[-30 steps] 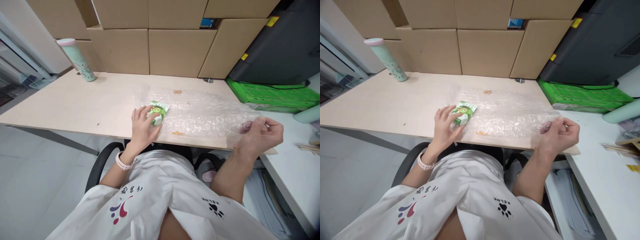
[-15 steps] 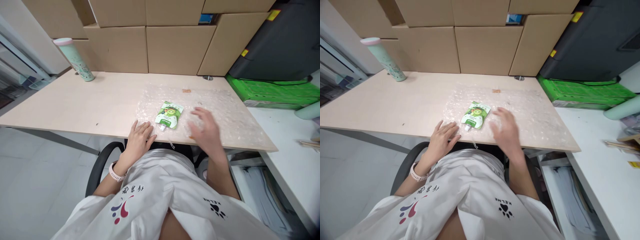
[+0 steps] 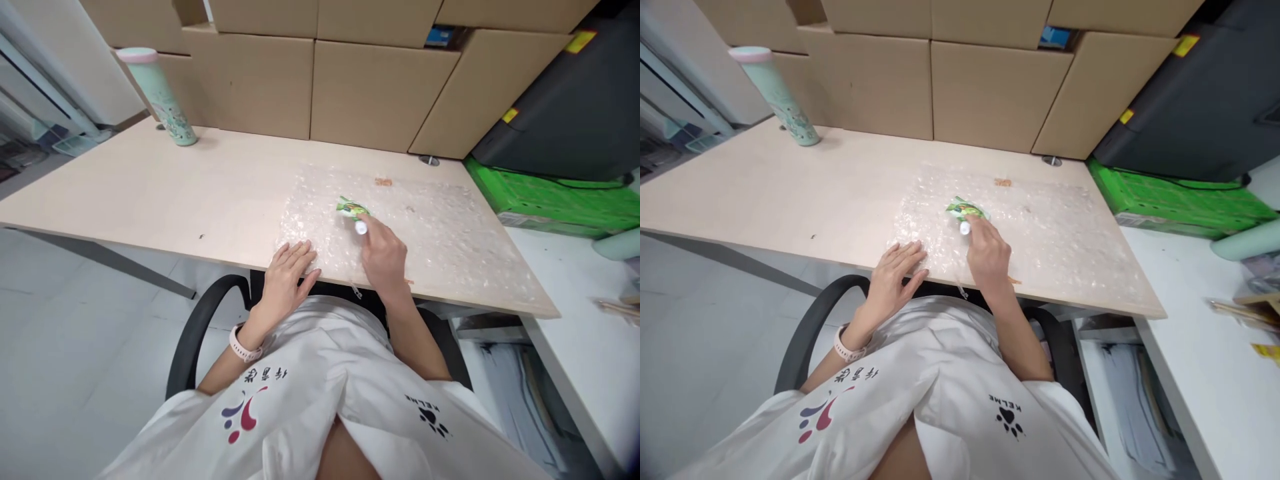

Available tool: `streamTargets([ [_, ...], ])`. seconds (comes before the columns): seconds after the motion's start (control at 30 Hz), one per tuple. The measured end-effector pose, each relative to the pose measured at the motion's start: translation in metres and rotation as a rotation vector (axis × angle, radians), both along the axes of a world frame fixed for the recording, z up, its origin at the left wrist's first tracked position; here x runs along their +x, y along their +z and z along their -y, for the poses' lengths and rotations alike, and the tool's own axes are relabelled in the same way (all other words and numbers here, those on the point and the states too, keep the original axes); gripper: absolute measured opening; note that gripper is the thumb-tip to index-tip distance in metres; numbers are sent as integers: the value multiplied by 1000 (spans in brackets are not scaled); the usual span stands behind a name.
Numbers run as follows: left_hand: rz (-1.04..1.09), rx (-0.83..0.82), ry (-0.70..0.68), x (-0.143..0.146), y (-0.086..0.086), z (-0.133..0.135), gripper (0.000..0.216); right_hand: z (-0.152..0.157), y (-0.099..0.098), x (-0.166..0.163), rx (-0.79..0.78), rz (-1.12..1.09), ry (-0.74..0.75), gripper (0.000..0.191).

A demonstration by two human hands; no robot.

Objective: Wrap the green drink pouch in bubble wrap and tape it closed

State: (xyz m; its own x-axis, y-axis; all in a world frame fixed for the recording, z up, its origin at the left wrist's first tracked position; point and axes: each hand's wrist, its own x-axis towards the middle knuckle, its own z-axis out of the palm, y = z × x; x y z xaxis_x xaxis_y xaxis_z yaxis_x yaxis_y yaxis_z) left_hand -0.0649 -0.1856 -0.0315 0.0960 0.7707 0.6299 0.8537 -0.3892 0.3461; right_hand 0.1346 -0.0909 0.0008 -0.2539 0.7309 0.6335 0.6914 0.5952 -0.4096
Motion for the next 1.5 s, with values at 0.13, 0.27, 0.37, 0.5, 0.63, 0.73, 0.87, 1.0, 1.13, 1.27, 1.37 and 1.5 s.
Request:
streamTargets([
  [0.13, 93, -15, -10, 4, 0, 4, 26, 5, 16, -12, 11, -168, -107, 39],
  [0.27, 467, 91, 143, 11, 3, 14, 23, 24, 13, -38, 13, -99, 83, 41],
  [0.37, 626, 155, 331, 1, 8, 17, 18, 38, -5, -53, 45, 48, 248, 43],
  [0.5, 545, -22, 406, -25, 16, 15, 22, 48, -27, -55, 106, 189, 345, 46],
  [0.63, 423, -119, 412, -38, 20, 14, 26, 48, -30, -54, 113, 159, 298, 48],
  [0.73, 301, -84, 375, -36, 16, 13, 28, 46, -26, -56, 75, 181, 330, 50],
  [0.87, 238, -49, 370, -32, 12, 11, 30, 46, -21, -57, 15, 248, 374, 47],
  [1.0, 406, -113, 374, -33, 18, 14, 28, 49, -17, -55, 10, 263, 329, 41],
  [1.13, 785, -154, 277, -37, 24, 14, 40, 53, -15, -53, -12, 273, 337, 39],
  [1.27, 1104, -206, 188, -42, 27, 10, 59, 57, -17, -52, -10, 276, 358, 40],
  [1.37, 1221, -247, 182, -41, 30, 7, 64, 59, -17, -50, -24, 271, 372, 41],
  [1.5, 1238, -314, 179, -37, 33, 6, 68, 59, -16, -48, -55, 267, 385, 40],
])
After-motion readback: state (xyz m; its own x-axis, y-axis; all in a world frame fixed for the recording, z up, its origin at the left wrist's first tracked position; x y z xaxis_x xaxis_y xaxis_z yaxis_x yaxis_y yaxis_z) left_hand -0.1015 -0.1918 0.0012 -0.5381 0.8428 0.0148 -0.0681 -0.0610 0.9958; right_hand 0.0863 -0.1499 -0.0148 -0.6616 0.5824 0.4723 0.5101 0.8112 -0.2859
